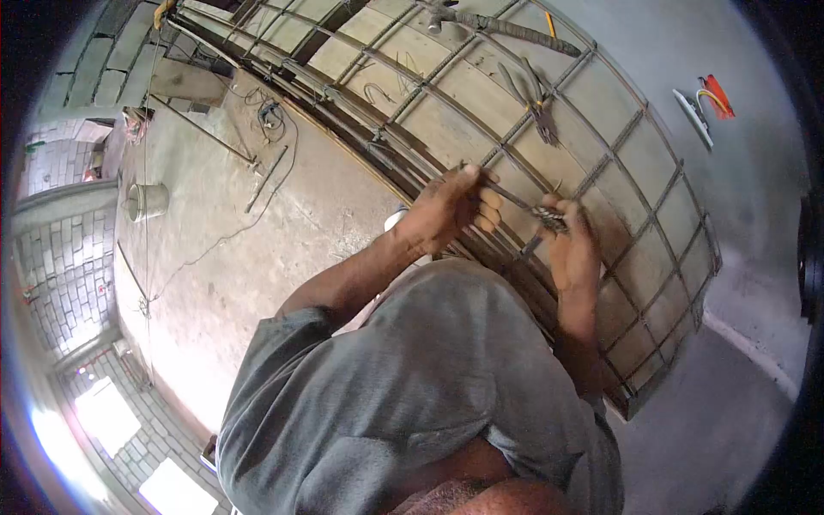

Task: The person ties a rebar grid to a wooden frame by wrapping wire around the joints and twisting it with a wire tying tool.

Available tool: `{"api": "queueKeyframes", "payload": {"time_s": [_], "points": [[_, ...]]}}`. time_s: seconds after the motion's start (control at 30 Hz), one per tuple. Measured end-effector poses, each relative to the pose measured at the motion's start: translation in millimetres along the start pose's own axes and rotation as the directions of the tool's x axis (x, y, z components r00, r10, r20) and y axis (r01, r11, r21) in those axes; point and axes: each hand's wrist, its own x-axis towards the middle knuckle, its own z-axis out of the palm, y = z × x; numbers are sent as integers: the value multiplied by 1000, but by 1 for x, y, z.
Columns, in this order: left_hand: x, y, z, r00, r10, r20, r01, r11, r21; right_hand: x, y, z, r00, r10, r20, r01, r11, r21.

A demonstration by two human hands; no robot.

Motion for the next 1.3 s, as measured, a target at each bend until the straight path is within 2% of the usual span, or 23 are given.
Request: {"api": "queueKeyframes", "payload": {"time_s": [0.03,0.07,0.1,0.17,0.2,0.23,0.27,0.33,0.37,0.4,0.43,0.47,0.5,0.53,0.6,0.7,0.8,0.83,0.9,1.0,1.07,1.13,1.3], "points": [[5,2,-5,999,52,-12,-51,995,81,-3,-2,-3,998,61,6,-57,957,-284],[9,7,-8,994,25,-106,-14,994,106,-3,-3,-14,991,128,-40,-120,721,-683],[11,16,-6,994,28,-107,-16,994,105,-2,-8,-5,991,129,-38,-119,719,-684],[13,31,-2,993,-89,-82,120,794,597,-4,-18,22,894,448,32,-142,350,-926],[16,31,-1,992,-126,-25,117,809,576,-3,-4,22,894,448,29,-146,351,-925],[20,34,-1,991,-129,-22,119,809,576,0,18,14,882,438,175,31,316,-948],[26,40,0,983,-174,59,73,664,744,3,32,10,844,433,317,210,276,-938],[37,69,5,958,-258,125,-14,392,920,5,38,7,883,424,198,107,230,-967],[51,73,-33,987,-54,154,-147,106,983,5,39,8,907,415,78,-1,187,-982],[69,85,-66,991,132,11,-22,86,996,-2,20,27,941,337,-19,-80,168,-983],[83,100,-100,943,333,-12,21,-23,1000,-1,19,15,938,345,-30,-91,164,-982],[90,121,-100,813,564,-146,238,-92,967,1,15,-8,956,277,-91,-151,204,-967],[97,133,-121,762,634,-134,346,-222,912,4,9,-23,967,205,-152,-202,249,-947],[106,139,-142,720,628,-295,441,-85,893,4,2,-29,966,206,-158,-207,245,-947],[117,140,-146,740,589,-324,472,-113,874,1,-10,-34,958,91,-273,-283,470,-836],[134,135,-155,748,552,-368,498,-100,862,-3,-11,-40,956,-1,-292,-233,603,-763],[144,131,-183,826,546,-143,379,-348,858,-3,-11,-39,970,7,-245,-192,639,-745],[142,134,-185,828,544,-139,375,-350,859,-1,-10,-43,969,4,-248,-193,640,-744],[137,138,-185,840,482,-251,328,-81,941,0,-6,-47,985,-6,-175,-142,559,-817],[135,140,-177,847,396,-355,391,-12,920,-8,-14,-29,942,41,-332,-313,462,-830],[133,136,-170,844,354,-403,424,21,906,-12,-12,-38,943,22,-333,-299,497,-815],[134,123,-162,785,614,-85,453,-475,754,-15,-10,-46,944,2,-330,-281,530,-800],[127,89,-167,776,629,-50,484,-542,686,-17,0,-70,935,-155,-320,-106,736,-668]]}}
